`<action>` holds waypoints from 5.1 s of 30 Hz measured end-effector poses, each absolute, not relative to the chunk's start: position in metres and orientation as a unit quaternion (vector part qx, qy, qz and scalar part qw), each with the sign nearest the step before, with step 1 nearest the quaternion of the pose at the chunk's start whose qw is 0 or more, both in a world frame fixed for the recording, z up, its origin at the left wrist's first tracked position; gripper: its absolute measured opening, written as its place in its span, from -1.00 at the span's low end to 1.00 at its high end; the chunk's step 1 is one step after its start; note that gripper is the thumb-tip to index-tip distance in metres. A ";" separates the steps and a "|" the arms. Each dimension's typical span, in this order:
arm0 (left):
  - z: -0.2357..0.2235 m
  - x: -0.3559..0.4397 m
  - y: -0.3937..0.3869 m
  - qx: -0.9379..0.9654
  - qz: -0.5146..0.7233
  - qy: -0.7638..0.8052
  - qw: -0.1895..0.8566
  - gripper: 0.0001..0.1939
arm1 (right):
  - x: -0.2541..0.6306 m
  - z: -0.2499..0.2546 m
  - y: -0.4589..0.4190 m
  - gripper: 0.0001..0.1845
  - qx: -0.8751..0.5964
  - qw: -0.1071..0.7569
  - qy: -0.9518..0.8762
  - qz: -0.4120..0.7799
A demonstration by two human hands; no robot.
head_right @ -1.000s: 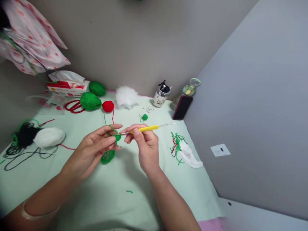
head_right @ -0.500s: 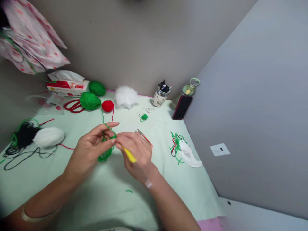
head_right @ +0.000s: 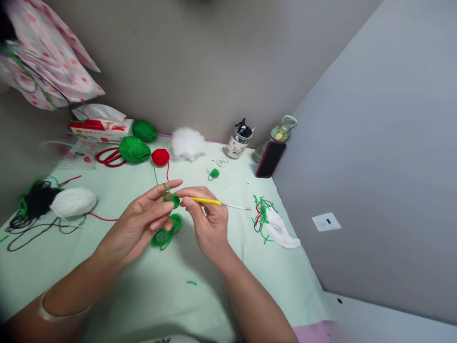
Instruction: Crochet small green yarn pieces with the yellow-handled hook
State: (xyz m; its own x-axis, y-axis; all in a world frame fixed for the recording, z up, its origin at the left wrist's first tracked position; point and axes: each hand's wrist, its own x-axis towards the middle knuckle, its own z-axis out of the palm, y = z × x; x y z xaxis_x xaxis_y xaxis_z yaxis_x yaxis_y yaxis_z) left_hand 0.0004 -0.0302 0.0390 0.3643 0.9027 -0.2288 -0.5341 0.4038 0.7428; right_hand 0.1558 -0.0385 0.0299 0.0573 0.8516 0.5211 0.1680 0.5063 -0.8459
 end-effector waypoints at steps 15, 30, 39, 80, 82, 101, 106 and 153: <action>0.039 -0.006 -0.024 0.268 0.471 0.317 0.779 -0.69 | 0.158 0.033 -0.040 -0.80 -0.393 0.630 -0.575 0.344; 0.034 -0.007 -0.028 0.380 0.477 0.363 0.704 -0.68 | 0.161 0.033 -0.040 -0.78 -0.393 0.616 -0.577 0.364; 0.029 0.002 -0.030 0.300 0.482 0.332 0.754 -0.56 | 0.157 0.022 -0.048 -0.66 -0.386 0.487 -0.781 -0.064; 0.036 -0.007 -0.028 0.383 0.470 0.372 0.703 -0.71 | 0.159 0.035 -0.043 -0.77 -0.413 0.617 -0.588 0.320; 0.034 -0.007 -0.029 0.396 0.481 0.378 0.685 -0.71 | 0.159 0.037 -0.046 -0.76 -0.421 0.604 -0.624 0.263; 0.041 0.001 -0.037 0.448 0.528 0.441 0.571 -0.57 | 0.163 0.030 -0.046 -0.76 -0.362 0.584 -0.718 0.114; 0.037 0.003 -0.038 0.457 0.530 0.461 0.546 -0.59 | 0.161 0.028 -0.045 -0.74 -0.339 0.560 -0.754 0.054; 0.037 -0.003 -0.032 0.345 0.477 0.346 0.730 -0.62 | 0.154 0.031 -0.042 -0.81 -0.382 0.617 -0.633 0.270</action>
